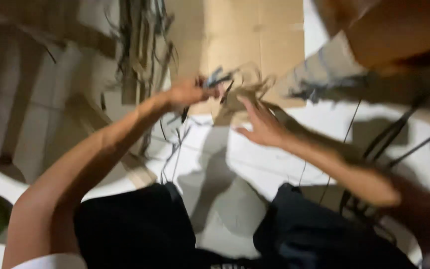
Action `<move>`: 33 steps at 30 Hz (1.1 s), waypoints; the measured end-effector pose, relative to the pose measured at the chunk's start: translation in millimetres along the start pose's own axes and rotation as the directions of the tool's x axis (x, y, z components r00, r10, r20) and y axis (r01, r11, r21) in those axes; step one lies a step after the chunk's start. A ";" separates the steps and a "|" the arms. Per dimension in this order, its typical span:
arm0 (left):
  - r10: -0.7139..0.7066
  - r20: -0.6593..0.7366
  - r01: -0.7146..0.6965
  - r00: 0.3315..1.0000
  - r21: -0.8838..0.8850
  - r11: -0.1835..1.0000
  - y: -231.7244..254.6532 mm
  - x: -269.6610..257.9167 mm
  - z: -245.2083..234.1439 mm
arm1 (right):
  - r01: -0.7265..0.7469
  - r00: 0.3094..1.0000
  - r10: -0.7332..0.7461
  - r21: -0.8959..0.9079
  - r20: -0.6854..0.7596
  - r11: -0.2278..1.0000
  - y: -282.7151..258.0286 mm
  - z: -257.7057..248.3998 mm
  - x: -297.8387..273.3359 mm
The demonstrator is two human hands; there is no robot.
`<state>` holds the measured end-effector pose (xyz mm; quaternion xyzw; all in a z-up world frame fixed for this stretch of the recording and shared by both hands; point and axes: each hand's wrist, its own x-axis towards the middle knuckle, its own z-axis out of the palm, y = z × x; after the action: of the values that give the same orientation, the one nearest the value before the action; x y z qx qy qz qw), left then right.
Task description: Wrapping furniture legs with protective cardboard and securing them with black string.
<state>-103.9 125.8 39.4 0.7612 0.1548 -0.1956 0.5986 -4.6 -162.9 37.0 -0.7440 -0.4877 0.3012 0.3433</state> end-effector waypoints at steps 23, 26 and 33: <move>0.466 -0.268 -0.206 0.843 0.639 0.741 45.3 65.6 66.2 | -0.782 0.471 0.859 0.357 -0.200 0.511 340.0 -76.6 -60.3; 0.592 -0.222 -0.439 0.775 0.485 0.756 75.4 132.4 84.5 | -0.439 0.781 0.385 0.005 -0.492 0.898 353.4 -30.8 -25.8; 0.566 0.049 -0.394 0.823 0.767 0.507 27.4 238.4 97.7 | 0.063 0.875 0.338 0.775 -0.346 0.629 447.3 28.7 65.5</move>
<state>106.7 24.8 -72.7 0.9656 -0.0963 0.0139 0.2411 227.4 -224.6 -347.1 -0.6124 -0.1570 0.3198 0.7057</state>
